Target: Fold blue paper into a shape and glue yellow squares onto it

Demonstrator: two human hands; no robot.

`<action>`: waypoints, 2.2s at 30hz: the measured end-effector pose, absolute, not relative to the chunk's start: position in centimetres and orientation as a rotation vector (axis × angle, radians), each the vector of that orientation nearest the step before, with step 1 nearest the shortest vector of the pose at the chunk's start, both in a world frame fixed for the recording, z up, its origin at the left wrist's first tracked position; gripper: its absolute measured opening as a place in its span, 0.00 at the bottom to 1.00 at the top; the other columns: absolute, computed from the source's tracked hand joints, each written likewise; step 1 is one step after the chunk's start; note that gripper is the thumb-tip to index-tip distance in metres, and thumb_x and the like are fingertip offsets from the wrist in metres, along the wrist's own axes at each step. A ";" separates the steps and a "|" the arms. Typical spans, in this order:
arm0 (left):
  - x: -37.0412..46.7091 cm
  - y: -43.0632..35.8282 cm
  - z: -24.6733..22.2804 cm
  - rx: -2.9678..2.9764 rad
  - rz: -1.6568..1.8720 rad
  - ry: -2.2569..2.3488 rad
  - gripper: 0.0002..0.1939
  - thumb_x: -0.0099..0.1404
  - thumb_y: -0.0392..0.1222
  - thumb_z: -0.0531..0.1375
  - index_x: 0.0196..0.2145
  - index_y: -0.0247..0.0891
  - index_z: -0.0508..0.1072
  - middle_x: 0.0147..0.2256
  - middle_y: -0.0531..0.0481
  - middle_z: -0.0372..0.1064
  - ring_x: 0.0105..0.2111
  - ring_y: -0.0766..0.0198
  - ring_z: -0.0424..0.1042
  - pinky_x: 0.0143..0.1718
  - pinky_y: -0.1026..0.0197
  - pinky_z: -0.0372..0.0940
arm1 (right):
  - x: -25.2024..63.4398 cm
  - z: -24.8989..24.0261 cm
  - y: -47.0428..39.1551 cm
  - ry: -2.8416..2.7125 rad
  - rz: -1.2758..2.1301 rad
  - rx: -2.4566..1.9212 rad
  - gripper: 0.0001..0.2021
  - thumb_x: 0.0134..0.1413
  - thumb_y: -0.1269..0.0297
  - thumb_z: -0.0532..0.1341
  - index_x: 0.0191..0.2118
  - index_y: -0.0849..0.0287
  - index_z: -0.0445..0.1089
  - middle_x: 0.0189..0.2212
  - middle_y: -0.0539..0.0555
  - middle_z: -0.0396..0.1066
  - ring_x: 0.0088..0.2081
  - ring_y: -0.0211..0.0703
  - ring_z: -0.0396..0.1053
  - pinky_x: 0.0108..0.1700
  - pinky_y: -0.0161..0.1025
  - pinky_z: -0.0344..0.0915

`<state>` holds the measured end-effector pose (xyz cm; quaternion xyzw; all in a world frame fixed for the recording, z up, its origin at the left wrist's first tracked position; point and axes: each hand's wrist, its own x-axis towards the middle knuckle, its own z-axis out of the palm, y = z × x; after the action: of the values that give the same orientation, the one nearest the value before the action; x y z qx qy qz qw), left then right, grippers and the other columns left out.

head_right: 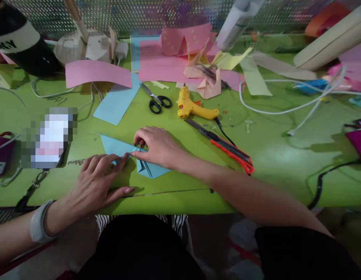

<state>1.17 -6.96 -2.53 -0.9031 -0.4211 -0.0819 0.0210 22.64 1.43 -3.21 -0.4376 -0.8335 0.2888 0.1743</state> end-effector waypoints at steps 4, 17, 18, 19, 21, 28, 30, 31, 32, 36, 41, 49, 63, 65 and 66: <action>1.1 -6.9 -2.6 -2.781 -0.280 -1.280 0.38 0.66 0.66 0.50 0.58 0.29 0.66 0.45 0.37 0.68 0.42 0.49 0.64 0.44 0.49 0.59 | 22.6 -3.2 1.5 -2.362 0.824 -1.237 0.12 0.51 0.57 0.67 0.36 0.58 0.69 0.31 0.52 0.70 0.35 0.42 0.68 0.38 0.40 0.61; 0.9 -6.8 -2.4 -2.779 -0.265 -1.237 0.41 0.64 0.70 0.50 0.57 0.30 0.67 0.44 0.39 0.68 0.41 0.50 0.64 0.43 0.50 0.60 | 22.7 -3.2 1.6 -2.363 0.832 -1.252 0.13 0.51 0.55 0.67 0.37 0.58 0.69 0.32 0.52 0.71 0.35 0.43 0.67 0.38 0.41 0.61; 0.9 -6.8 -2.4 -2.780 -0.264 -1.230 0.41 0.63 0.70 0.51 0.57 0.30 0.67 0.44 0.39 0.68 0.41 0.50 0.64 0.44 0.50 0.60 | 22.7 -3.2 1.6 -2.364 0.835 -1.251 0.13 0.51 0.55 0.67 0.37 0.58 0.69 0.32 0.52 0.71 0.35 0.43 0.67 0.38 0.41 0.61; 0.9 -6.8 -2.4 -2.781 -0.260 -1.226 0.40 0.64 0.70 0.51 0.57 0.31 0.67 0.44 0.39 0.68 0.42 0.50 0.64 0.44 0.50 0.60 | 22.7 -3.2 1.6 -2.365 0.836 -1.249 0.13 0.51 0.55 0.67 0.37 0.58 0.69 0.33 0.52 0.71 0.35 0.43 0.67 0.38 0.41 0.61; 0.9 -6.7 -2.5 -2.781 -0.248 -1.217 0.40 0.64 0.69 0.51 0.57 0.31 0.67 0.44 0.39 0.68 0.42 0.49 0.64 0.44 0.50 0.60 | 22.7 -3.2 1.6 -2.365 0.840 -1.250 0.13 0.51 0.56 0.67 0.37 0.58 0.69 0.33 0.52 0.70 0.35 0.42 0.67 0.38 0.41 0.61; 1.0 -6.6 -2.3 -2.785 -0.254 -1.169 0.38 0.65 0.68 0.50 0.56 0.30 0.67 0.44 0.39 0.69 0.43 0.50 0.65 0.45 0.50 0.60 | 22.7 -3.2 1.6 -2.363 0.830 -1.241 0.13 0.51 0.57 0.67 0.37 0.59 0.69 0.32 0.52 0.70 0.35 0.42 0.67 0.38 0.40 0.61; 0.9 -6.6 -2.3 -2.788 -0.249 -1.168 0.38 0.66 0.68 0.50 0.56 0.31 0.67 0.44 0.39 0.69 0.43 0.50 0.65 0.45 0.50 0.60 | 22.6 -3.1 1.6 -2.360 0.837 -1.251 0.12 0.51 0.57 0.67 0.37 0.58 0.69 0.32 0.52 0.70 0.35 0.42 0.67 0.38 0.40 0.61; 0.9 -6.5 -2.3 -2.790 -0.248 -1.167 0.37 0.66 0.68 0.50 0.56 0.31 0.67 0.44 0.39 0.69 0.43 0.50 0.65 0.46 0.50 0.60 | 22.6 -3.1 1.6 -2.358 0.844 -1.256 0.12 0.51 0.57 0.67 0.37 0.58 0.69 0.32 0.52 0.70 0.35 0.42 0.67 0.38 0.40 0.61; 0.9 -6.5 -2.3 -2.791 -0.250 -1.166 0.37 0.66 0.67 0.51 0.56 0.31 0.68 0.44 0.39 0.69 0.43 0.50 0.65 0.46 0.50 0.60 | 22.6 -3.1 1.6 -2.355 0.851 -1.261 0.12 0.50 0.57 0.67 0.37 0.58 0.69 0.33 0.52 0.70 0.35 0.42 0.67 0.38 0.40 0.61; 0.8 -6.4 -2.5 -2.802 -0.265 -1.163 0.37 0.65 0.68 0.52 0.56 0.31 0.67 0.44 0.40 0.69 0.44 0.51 0.66 0.47 0.50 0.60 | 22.6 -3.0 1.6 -2.349 0.857 -1.278 0.12 0.50 0.57 0.67 0.36 0.58 0.69 0.32 0.52 0.70 0.35 0.42 0.67 0.38 0.41 0.61; 0.3 -6.5 -2.5 -2.812 -0.262 -1.170 0.37 0.65 0.67 0.52 0.57 0.33 0.66 0.46 0.40 0.69 0.46 0.50 0.66 0.50 0.50 0.60 | 22.5 -2.9 1.5 -2.357 0.849 -1.286 0.12 0.49 0.57 0.67 0.36 0.58 0.68 0.32 0.52 0.70 0.35 0.42 0.67 0.38 0.40 0.60; -0.8 -7.1 -2.2 -2.856 -0.228 -1.170 0.36 0.65 0.65 0.55 0.60 0.36 0.64 0.51 0.38 0.67 0.49 0.47 0.66 0.52 0.46 0.61 | 22.3 -2.7 1.4 -2.374 0.838 -1.323 0.12 0.48 0.57 0.67 0.35 0.57 0.68 0.32 0.51 0.69 0.35 0.43 0.66 0.38 0.41 0.58; -1.6 -8.3 -2.5 -2.813 -0.220 -1.182 0.33 0.68 0.58 0.54 0.62 0.32 0.62 0.52 0.35 0.66 0.50 0.46 0.65 0.53 0.45 0.60 | 22.4 -2.9 1.4 -2.335 0.849 -1.307 0.13 0.47 0.56 0.67 0.35 0.57 0.68 0.32 0.51 0.70 0.34 0.42 0.66 0.37 0.39 0.59; -1.6 -8.2 -2.6 -2.811 -0.237 -1.174 0.33 0.68 0.58 0.54 0.62 0.32 0.62 0.52 0.35 0.67 0.49 0.46 0.66 0.52 0.46 0.61 | 22.4 -2.9 1.3 -2.334 0.844 -1.307 0.13 0.47 0.56 0.67 0.35 0.58 0.68 0.32 0.51 0.70 0.35 0.42 0.66 0.37 0.40 0.60; -1.6 -8.2 -2.6 -2.812 -0.251 -1.175 0.33 0.68 0.58 0.55 0.61 0.32 0.62 0.52 0.35 0.67 0.49 0.46 0.66 0.51 0.46 0.62 | 22.4 -2.8 1.3 -2.333 0.844 -1.309 0.13 0.47 0.56 0.67 0.35 0.57 0.68 0.32 0.51 0.70 0.34 0.42 0.66 0.37 0.40 0.60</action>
<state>-1.63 -8.18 -2.59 -0.9187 -0.3840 -0.0820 0.0417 22.37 1.35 -2.85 -0.4601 -0.8199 0.2966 0.1676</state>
